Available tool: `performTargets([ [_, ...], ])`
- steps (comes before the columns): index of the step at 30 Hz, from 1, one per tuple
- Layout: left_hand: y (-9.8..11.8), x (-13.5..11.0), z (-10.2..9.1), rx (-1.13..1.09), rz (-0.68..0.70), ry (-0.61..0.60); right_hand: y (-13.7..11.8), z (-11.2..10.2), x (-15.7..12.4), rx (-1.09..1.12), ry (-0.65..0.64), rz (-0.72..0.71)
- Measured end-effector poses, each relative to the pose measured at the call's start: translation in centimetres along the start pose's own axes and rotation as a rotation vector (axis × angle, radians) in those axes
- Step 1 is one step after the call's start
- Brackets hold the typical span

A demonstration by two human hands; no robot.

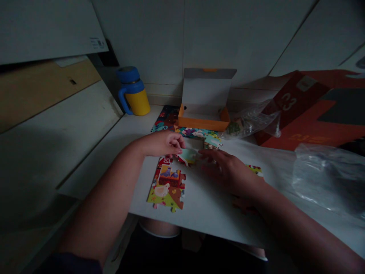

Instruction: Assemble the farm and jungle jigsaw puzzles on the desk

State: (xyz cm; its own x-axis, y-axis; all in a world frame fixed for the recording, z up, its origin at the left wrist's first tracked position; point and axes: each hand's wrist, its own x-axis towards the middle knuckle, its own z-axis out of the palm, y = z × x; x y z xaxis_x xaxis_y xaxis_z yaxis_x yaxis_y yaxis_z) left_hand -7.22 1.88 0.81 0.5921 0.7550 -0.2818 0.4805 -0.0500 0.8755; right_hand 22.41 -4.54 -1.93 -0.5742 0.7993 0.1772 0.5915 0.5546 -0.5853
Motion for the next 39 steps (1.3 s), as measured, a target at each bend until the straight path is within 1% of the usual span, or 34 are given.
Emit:
performTargets([
  [3, 0.4, 0.9, 2.1, -0.102, 0.064, -0.005, -0.5, -0.2, 0.0, 0.069, 0.043, 0.075],
  [5, 0.7, 1.4, 3.3, -0.139, 0.081, -0.028, -0.6, -0.4, 0.1, 0.101, 0.046, 0.116],
  [7, 0.8, 1.6, 3.9, -0.127, 0.101, -0.017, -0.4, -0.5, 0.1, 0.122, 0.050, 0.142],
  [8, 0.8, 1.6, 3.9, -0.086, 0.117, 0.024, -0.3, -0.5, 0.1, 0.130, 0.061, 0.150],
  [9, 0.8, 1.5, 3.8, -0.012, 0.131, 0.089, -0.1, -0.5, 0.2, 0.136, 0.078, 0.160],
  [11, 0.7, 1.3, 3.1, 0.219, 0.129, 0.224, 0.3, -0.5, 0.2, 0.142, 0.121, 0.192],
  [12, 0.6, 1.2, 2.7, 0.352, 0.110, 0.255, 0.5, -0.5, 0.2, 0.145, 0.143, 0.213],
  [14, 0.5, 0.9, 2.1, 0.576, 0.068, 0.225, 0.8, -0.4, 0.2, 0.157, 0.168, 0.255],
  [15, 0.5, 0.8, 2.0, 0.650, 0.059, 0.186, 0.9, -0.3, 0.2, 0.163, 0.175, 0.268],
  [17, 0.7, 0.8, 2.2, 0.723, 0.067, 0.123, 1.0, -0.3, 0.2, 0.174, 0.188, 0.276],
  [19, 0.9, 0.9, 2.8, 0.727, 0.079, 0.088, 1.1, -0.2, 0.3, 0.178, 0.194, 0.271],
  [23, 1.6, 1.2, 4.5, 0.647, 0.090, 0.043, 1.0, -0.4, 0.4, 0.176, 0.190, 0.275],
  [27, 1.9, 1.3, 5.5, 0.536, 0.003, 0.020, 1.0, -0.4, 0.4, 0.156, 0.189, 0.276],
  [29, 1.7, 1.3, 5.5, 0.459, -0.017, 0.020, 1.1, -0.3, 0.4, 0.150, 0.185, 0.283],
  [32, 1.0, 1.1, 5.0, 0.355, 0.009, 0.028, 1.3, -0.2, 0.5, 0.134, 0.183, 0.270],
  [36, 0.4, 0.9, 4.3, 0.393, 0.027, 0.070, 1.2, 0.1, 0.6, 0.101, 0.162, 0.231],
  [39, 0.6, 0.9, 4.4, 0.405, 0.036, 0.057, 0.9, 0.3, 0.9, 0.078, 0.143, 0.218],
])
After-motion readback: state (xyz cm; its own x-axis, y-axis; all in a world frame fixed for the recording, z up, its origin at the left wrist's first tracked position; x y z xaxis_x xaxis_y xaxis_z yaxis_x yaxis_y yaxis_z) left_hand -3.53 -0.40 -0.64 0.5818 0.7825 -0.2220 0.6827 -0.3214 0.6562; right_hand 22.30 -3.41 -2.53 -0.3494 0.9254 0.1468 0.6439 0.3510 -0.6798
